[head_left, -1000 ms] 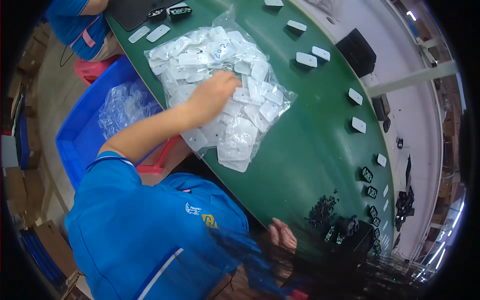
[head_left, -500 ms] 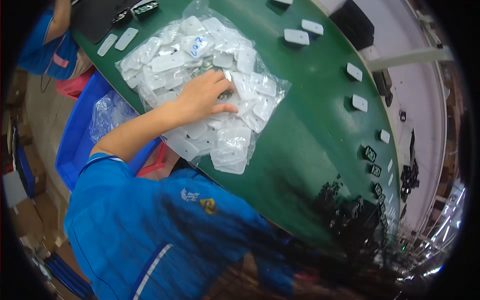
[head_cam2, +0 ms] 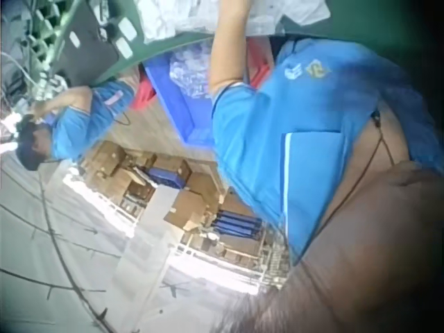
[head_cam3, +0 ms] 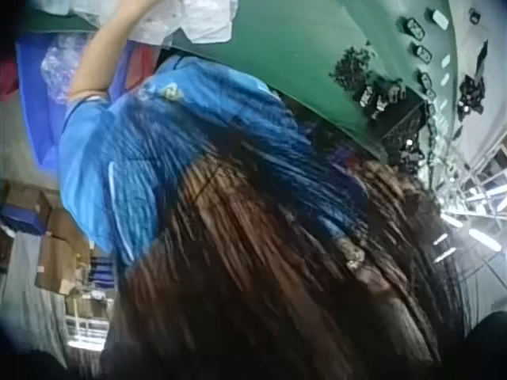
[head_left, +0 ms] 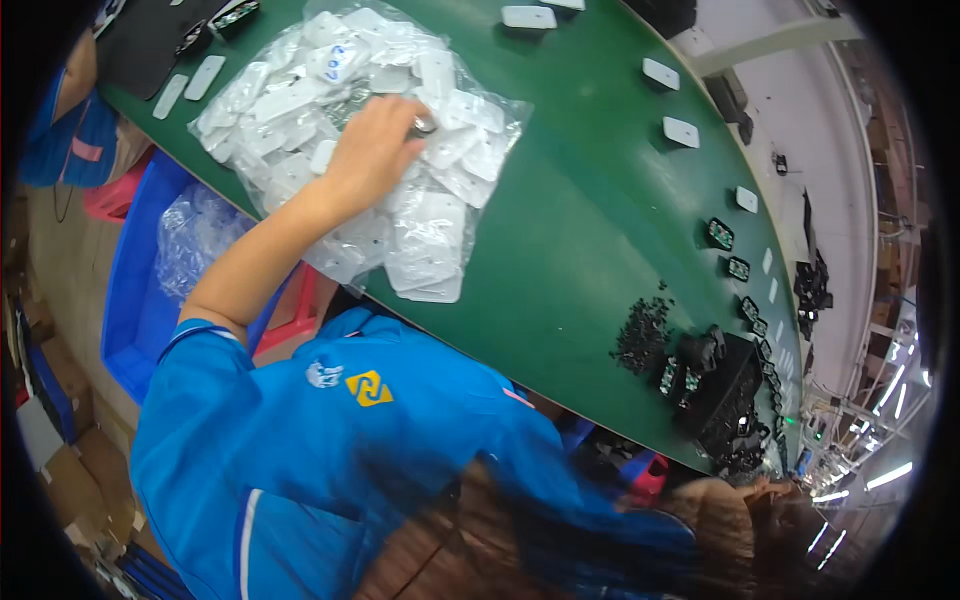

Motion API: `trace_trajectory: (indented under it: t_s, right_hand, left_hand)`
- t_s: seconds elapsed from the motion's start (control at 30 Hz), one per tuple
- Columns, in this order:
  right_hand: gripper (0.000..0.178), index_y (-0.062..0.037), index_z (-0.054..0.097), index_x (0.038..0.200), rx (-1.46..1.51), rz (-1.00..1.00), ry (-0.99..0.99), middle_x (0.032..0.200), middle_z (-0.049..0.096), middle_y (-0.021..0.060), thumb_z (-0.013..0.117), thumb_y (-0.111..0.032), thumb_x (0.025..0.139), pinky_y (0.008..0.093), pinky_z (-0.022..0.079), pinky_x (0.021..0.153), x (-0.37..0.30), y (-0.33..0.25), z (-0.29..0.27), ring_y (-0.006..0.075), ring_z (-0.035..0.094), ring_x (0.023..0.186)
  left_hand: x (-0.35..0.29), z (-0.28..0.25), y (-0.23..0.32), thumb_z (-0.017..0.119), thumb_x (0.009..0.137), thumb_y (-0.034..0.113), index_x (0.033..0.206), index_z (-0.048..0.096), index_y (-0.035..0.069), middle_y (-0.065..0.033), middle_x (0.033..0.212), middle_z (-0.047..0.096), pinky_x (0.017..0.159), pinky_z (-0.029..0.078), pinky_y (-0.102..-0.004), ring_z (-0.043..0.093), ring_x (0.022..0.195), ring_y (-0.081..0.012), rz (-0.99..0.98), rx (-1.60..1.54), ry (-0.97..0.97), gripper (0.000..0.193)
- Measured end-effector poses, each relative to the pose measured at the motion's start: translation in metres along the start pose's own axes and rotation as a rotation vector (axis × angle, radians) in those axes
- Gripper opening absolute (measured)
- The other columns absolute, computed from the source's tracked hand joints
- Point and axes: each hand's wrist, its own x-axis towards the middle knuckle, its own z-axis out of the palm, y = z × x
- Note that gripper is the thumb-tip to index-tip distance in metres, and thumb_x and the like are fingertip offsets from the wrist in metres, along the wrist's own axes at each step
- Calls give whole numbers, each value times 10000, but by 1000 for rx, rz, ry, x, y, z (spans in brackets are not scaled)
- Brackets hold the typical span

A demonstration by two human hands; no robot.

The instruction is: The person assembles small electronic devices by inserting circuit boards into white plastic casings. They pick up a casing, place a circuit board inside, and then use a black handheld tool to press the components together. The person repeats this process for multiple units on a green workbench.

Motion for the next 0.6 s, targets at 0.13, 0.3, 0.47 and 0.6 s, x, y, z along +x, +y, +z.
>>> trace_trajectory:
  t_s: [0.13,0.3,0.47,0.6]
  right_hand:
    - [186,14,628,1042,-29,-14,73,923,654,89,577,-80,891,271,506,741,-3,6,-30,150,616,829]
    - [192,8,631,1044,-89,-48,206,920,655,80,583,-89,886,263,502,740,17,13,-70,140,614,829]
    - [198,3,633,1045,-77,-173,442,917,655,72,588,-98,880,255,498,738,53,-4,-103,129,611,829]
    - [204,-2,635,1047,-30,-228,429,915,655,65,593,-105,876,249,494,738,94,-11,-73,120,609,829]
  left_hand:
    - [16,0,7,674,705,68,1130,564,84,-92,1166,531,842,436,-402,483,1096,-311,90,271,120,439]
    - [36,5,-29,645,727,52,1107,598,73,-112,1199,575,839,481,-369,556,1066,-282,308,445,45,384]
    - [37,-18,-26,593,821,43,1158,596,79,-130,1125,611,789,499,-351,596,979,-285,153,192,105,340]
    - [36,-32,-1,577,853,47,1140,603,85,-121,1077,613,802,478,-371,580,964,-298,-15,176,209,291]
